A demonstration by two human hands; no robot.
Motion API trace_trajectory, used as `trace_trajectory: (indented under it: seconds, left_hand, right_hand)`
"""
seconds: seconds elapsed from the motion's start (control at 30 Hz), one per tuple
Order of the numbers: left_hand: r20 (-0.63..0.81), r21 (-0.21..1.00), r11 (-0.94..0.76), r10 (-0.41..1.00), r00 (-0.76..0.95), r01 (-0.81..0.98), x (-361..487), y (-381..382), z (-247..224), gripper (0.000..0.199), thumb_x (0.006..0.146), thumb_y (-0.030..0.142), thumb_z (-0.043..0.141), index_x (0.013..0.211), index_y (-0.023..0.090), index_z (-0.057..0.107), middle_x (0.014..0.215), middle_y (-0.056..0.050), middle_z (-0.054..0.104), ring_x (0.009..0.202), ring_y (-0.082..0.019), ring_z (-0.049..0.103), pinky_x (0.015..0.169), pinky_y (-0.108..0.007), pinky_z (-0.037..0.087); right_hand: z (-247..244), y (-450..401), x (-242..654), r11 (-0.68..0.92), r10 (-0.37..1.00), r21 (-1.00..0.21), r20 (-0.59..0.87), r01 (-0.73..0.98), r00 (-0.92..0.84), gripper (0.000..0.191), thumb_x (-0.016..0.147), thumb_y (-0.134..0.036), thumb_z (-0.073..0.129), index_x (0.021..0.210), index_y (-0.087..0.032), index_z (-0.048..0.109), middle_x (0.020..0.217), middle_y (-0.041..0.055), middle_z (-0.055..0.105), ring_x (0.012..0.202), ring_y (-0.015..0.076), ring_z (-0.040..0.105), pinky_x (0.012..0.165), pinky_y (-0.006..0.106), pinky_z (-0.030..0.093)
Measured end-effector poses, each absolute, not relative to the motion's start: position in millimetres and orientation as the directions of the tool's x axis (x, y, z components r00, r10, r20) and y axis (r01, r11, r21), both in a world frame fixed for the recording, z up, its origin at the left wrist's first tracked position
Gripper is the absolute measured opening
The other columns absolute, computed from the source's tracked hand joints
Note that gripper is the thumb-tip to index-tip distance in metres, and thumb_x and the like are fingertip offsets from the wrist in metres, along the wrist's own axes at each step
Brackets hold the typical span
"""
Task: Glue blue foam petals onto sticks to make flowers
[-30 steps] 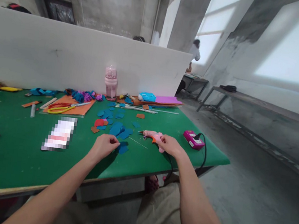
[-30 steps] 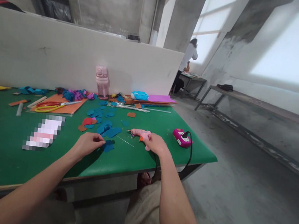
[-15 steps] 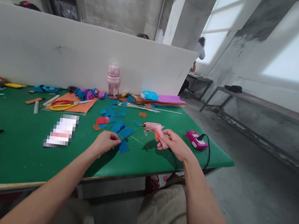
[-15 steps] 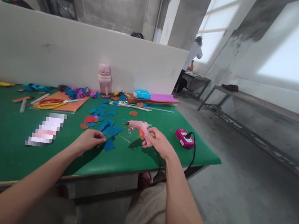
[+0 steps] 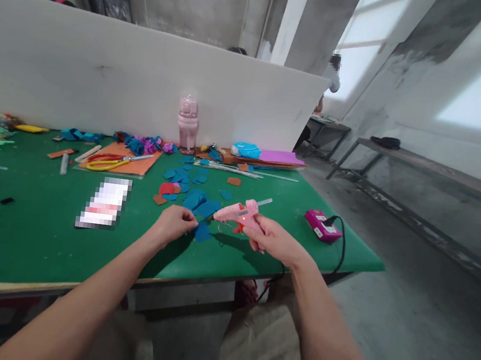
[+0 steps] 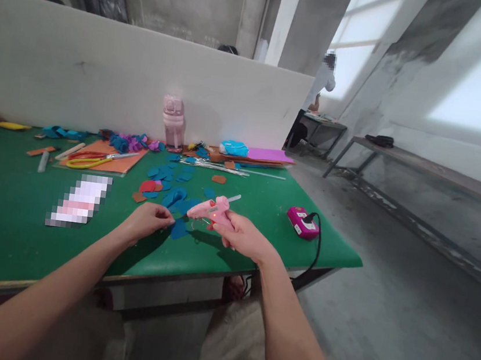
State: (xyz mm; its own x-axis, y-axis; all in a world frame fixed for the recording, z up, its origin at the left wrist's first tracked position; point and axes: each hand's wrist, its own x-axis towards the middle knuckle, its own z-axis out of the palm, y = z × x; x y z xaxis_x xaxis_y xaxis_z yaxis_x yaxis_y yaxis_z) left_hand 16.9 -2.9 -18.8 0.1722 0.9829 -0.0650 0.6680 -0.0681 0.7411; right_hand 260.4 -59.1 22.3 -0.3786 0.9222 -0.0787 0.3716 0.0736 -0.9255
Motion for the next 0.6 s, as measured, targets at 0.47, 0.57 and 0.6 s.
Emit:
trace_trajectory:
  seconds: [0.47,0.57,0.6]
  left_hand:
    - [-0.021,0.71,-0.127,0.979,0.201,0.693,16,0,-24,0.02,0.062,0.033,0.057,0.057,0.016,0.065,0.052,-0.001,0.061,0.052,-0.014,0.052,0.048,-0.023,0.032]
    - [-0.026,0.711,-0.12,0.98,0.197,0.693,16,0,-23,0.02,0.061,0.034,0.057,0.057,0.016,0.066,0.051,-0.001,0.06,0.052,-0.014,0.052,0.047,-0.023,0.032]
    - [-0.026,0.71,-0.118,0.981,0.192,0.694,16,0,-23,0.02,0.061,0.034,0.058,0.057,0.016,0.066,0.051,-0.001,0.06,0.051,-0.014,0.052,0.047,-0.023,0.031]
  right_hand:
    - [26,-64,245,0.331,0.887,-0.688,-0.006,0.646,-0.461,0.025,0.081,-0.032,0.05,0.097,-0.015,0.058,0.068,-0.0008,0.055,0.059,0.0109,0.047,0.056,0.021,0.035]
    - [26,-64,245,0.34,0.889,-0.678,0.006,0.651,-0.458,0.024,0.081,-0.031,0.05,0.098,-0.016,0.059,0.065,-0.0016,0.052,0.061,0.0117,0.047,0.057,0.021,0.035]
    - [26,-64,245,0.338,0.889,-0.683,0.006,0.648,-0.457,0.025,0.081,-0.031,0.05,0.099,-0.016,0.059,0.064,-0.0017,0.052,0.061,0.0117,0.047,0.058,0.021,0.035]
